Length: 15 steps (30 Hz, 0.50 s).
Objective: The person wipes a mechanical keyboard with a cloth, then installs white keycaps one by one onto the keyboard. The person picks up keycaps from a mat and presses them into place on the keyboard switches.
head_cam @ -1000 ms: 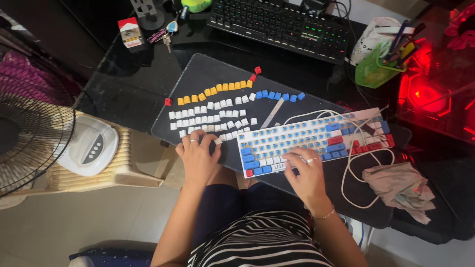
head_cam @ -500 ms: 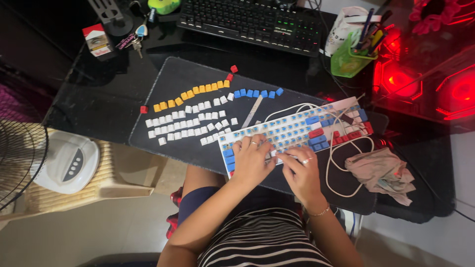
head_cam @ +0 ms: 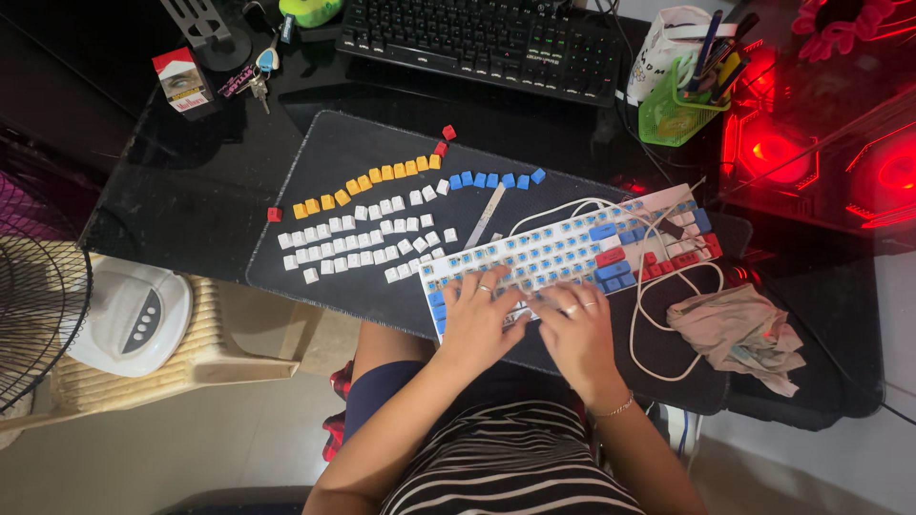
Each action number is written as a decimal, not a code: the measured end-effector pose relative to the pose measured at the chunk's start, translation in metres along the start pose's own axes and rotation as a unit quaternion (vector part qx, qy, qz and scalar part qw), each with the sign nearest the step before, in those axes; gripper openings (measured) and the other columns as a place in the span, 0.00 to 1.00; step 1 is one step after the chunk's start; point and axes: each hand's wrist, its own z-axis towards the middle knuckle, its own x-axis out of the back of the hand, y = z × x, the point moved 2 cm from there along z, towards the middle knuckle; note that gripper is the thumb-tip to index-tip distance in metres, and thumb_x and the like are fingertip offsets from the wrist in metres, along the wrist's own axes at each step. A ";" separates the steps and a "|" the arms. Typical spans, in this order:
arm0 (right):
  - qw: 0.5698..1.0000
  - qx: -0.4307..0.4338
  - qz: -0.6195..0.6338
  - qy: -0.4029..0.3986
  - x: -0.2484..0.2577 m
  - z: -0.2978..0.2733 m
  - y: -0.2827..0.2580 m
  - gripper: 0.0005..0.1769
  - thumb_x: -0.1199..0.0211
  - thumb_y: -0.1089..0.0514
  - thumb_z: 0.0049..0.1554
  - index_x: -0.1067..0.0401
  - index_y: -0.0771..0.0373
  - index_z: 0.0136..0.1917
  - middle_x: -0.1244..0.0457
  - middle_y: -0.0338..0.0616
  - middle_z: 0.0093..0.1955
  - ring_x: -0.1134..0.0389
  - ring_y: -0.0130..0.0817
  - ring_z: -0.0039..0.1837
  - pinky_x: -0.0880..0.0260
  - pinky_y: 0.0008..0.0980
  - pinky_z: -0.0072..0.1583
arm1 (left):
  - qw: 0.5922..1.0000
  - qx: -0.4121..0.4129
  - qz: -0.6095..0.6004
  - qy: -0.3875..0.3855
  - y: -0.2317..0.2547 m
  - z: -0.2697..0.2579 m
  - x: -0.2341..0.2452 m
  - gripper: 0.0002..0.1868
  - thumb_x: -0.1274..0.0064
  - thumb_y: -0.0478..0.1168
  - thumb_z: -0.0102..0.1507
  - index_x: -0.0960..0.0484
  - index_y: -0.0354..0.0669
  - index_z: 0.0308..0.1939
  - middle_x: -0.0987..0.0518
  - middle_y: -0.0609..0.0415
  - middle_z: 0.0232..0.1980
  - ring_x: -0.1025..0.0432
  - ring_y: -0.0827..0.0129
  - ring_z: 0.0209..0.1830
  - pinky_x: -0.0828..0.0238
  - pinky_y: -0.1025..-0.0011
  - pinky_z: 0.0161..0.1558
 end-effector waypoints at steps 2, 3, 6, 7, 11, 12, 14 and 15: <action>0.999 0.029 -0.038 -0.001 0.000 0.002 -0.008 0.19 0.31 0.65 0.45 0.21 0.57 0.52 0.34 0.39 0.55 0.35 0.42 0.63 0.38 0.49 0.67 | 1.000 -0.007 0.019 -0.011 -0.001 -0.001 -0.001 0.17 0.33 0.47 0.53 0.16 0.51 0.44 0.27 0.51 0.66 0.34 0.58 0.60 0.47 0.51 0.58; 0.999 0.026 -0.043 -0.013 0.001 0.003 -0.008 0.20 0.31 0.64 0.44 0.21 0.57 0.52 0.34 0.39 0.55 0.35 0.43 0.63 0.38 0.49 0.66 | 1.000 -0.010 0.014 -0.009 0.000 -0.002 0.000 0.18 0.33 0.48 0.54 0.16 0.51 0.45 0.27 0.51 0.66 0.34 0.57 0.61 0.47 0.51 0.58; 0.998 0.017 -0.051 -0.040 0.005 0.008 -0.006 0.20 0.31 0.63 0.42 0.20 0.57 0.51 0.34 0.39 0.54 0.35 0.45 0.63 0.38 0.49 0.65 | 1.000 -0.007 -0.001 0.003 0.001 -0.003 0.009 0.20 0.34 0.48 0.54 0.17 0.50 0.48 0.27 0.51 0.66 0.34 0.56 0.61 0.47 0.51 0.58; 0.998 0.013 -0.047 -0.045 0.005 0.008 -0.006 0.20 0.31 0.63 0.42 0.20 0.56 0.51 0.33 0.39 0.54 0.35 0.46 0.62 0.39 0.49 0.64 | 1.000 0.003 -0.005 0.008 -0.002 -0.004 0.015 0.21 0.34 0.49 0.54 0.17 0.50 0.50 0.26 0.51 0.65 0.34 0.55 0.61 0.47 0.50 0.58; 0.999 -0.030 0.032 -0.015 0.007 0.010 -0.001 0.18 0.34 0.68 0.45 0.21 0.57 0.50 0.33 0.42 0.56 0.35 0.46 0.61 0.38 0.46 0.63 | 0.992 0.111 0.014 0.051 -0.040 -0.012 0.047 0.23 0.35 0.48 0.56 0.19 0.50 0.54 0.23 0.58 0.61 0.32 0.58 0.61 0.48 0.50 0.59; 0.998 -0.031 0.046 -0.002 0.006 0.010 -0.002 0.18 0.35 0.69 0.46 0.21 0.58 0.50 0.33 0.42 0.56 0.34 0.46 0.61 0.38 0.46 0.64 | 0.987 0.136 0.046 0.065 -0.053 -0.015 0.056 0.21 0.36 0.46 0.57 0.19 0.50 0.54 0.23 0.58 0.59 0.32 0.58 0.59 0.47 0.51 0.59; 0.996 -0.035 0.076 0.025 0.004 0.009 -0.008 0.16 0.36 0.70 0.48 0.23 0.60 0.51 0.33 0.44 0.55 0.34 0.46 0.60 0.37 0.45 0.64 | 0.977 0.164 0.107 0.090 -0.078 -0.022 0.070 0.19 0.37 0.44 0.58 0.18 0.51 0.53 0.24 0.57 0.56 0.33 0.57 0.56 0.45 0.54 0.58; 0.996 -0.032 0.080 0.029 0.002 0.011 -0.011 0.16 0.36 0.70 0.49 0.23 0.60 0.51 0.33 0.44 0.55 0.34 0.46 0.59 0.37 0.46 0.64 | 0.972 0.167 0.134 0.099 -0.088 -0.025 0.075 0.19 0.37 0.43 0.58 0.17 0.52 0.53 0.24 0.57 0.54 0.33 0.58 0.54 0.45 0.55 0.57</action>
